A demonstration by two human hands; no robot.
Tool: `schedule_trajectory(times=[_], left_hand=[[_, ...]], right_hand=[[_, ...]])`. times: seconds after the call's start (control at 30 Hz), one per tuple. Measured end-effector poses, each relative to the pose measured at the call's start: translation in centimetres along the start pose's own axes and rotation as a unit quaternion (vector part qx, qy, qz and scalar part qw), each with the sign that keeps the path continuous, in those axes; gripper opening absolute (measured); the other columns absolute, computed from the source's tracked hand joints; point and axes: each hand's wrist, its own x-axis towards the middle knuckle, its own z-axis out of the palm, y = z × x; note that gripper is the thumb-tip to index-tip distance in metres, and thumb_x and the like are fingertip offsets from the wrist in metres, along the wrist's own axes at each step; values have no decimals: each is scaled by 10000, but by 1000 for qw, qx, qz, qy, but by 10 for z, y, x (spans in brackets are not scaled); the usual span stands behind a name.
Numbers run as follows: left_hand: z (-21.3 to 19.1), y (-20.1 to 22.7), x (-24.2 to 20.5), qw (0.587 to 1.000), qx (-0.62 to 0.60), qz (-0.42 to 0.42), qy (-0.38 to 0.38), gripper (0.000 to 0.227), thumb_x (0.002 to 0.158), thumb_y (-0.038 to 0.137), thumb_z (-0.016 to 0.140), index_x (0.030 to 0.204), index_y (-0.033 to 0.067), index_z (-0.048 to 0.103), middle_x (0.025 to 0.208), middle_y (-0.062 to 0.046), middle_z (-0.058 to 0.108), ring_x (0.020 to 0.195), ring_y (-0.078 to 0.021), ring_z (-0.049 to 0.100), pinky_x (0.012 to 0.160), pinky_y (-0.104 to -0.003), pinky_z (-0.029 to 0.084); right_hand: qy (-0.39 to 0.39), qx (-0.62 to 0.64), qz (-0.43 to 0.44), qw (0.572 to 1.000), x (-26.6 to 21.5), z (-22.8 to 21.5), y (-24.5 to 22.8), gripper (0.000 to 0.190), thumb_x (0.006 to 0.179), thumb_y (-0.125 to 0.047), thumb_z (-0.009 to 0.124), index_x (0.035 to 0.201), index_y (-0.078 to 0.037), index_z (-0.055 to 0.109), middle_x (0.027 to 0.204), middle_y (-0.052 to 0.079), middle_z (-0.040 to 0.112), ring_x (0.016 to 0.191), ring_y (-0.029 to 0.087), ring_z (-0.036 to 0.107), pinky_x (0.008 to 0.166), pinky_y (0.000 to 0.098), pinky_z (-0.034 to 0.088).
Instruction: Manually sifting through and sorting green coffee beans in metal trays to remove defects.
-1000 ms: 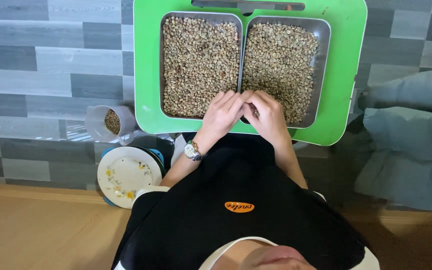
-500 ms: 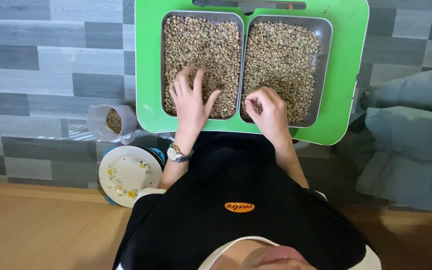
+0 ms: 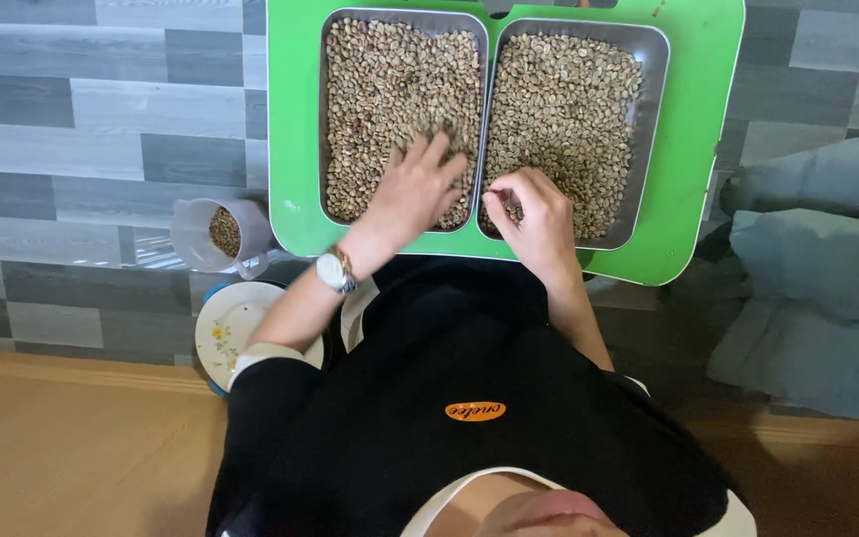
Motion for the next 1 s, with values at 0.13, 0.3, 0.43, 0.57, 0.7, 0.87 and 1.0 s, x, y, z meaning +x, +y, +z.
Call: schedule_trajectory(times=[0.13,0.3,0.43,0.57,0.7,0.87,1.0], left_hand=[[1,-27,32,998,27,-20,-51,298,936,227,753,1185,131,620,1265,-183,509,1201,-390,580,933,-662,536],[24,-71,53,990,94,-6,106,312,941,71,721,1227,88,598,1270,-164,539,1048,-295,659,905,-389,654],[-5,-69,41,985,113,-7,127,595,702,-266,627,1195,67,644,1118,-101,602,939,-228,689,860,-284,685],[-44,-53,9,980,69,-2,184,287,880,-14,698,1150,76,664,1152,-78,562,1008,-261,592,893,-385,548],[-55,-50,-22,984,-2,-34,177,220,918,13,747,1105,44,636,1081,-87,555,965,-276,632,877,-398,550],[-39,-48,-46,992,22,-54,114,271,866,93,817,1078,35,659,1023,-68,564,861,-202,634,788,-315,573],[-34,-38,-41,993,42,-65,95,487,835,166,850,1221,33,584,1116,-92,555,997,-248,663,853,-354,572]], right_hand=[[12,13,-7,1000,-4,4,7,77,1008,-118,733,961,-85,681,770,79,613,678,288,641,624,407,547],[-7,-1,20,1000,6,-6,-14,136,876,42,787,958,9,684,852,89,684,669,181,611,591,291,481],[-14,-1,25,1000,5,-3,-7,135,875,44,789,957,12,687,855,96,689,677,186,617,595,293,485],[-23,2,11,1000,5,-5,-11,135,896,55,792,961,24,677,850,108,684,688,197,623,589,287,487],[-22,21,22,999,9,-7,-19,169,878,99,797,979,47,672,882,113,660,713,211,616,639,311,493],[-34,16,12,999,6,-1,-11,167,891,107,800,996,59,679,882,124,675,720,209,617,635,307,493],[-32,26,22,999,7,-3,-15,169,890,114,792,1008,68,681,898,133,670,722,213,609,652,313,488]])
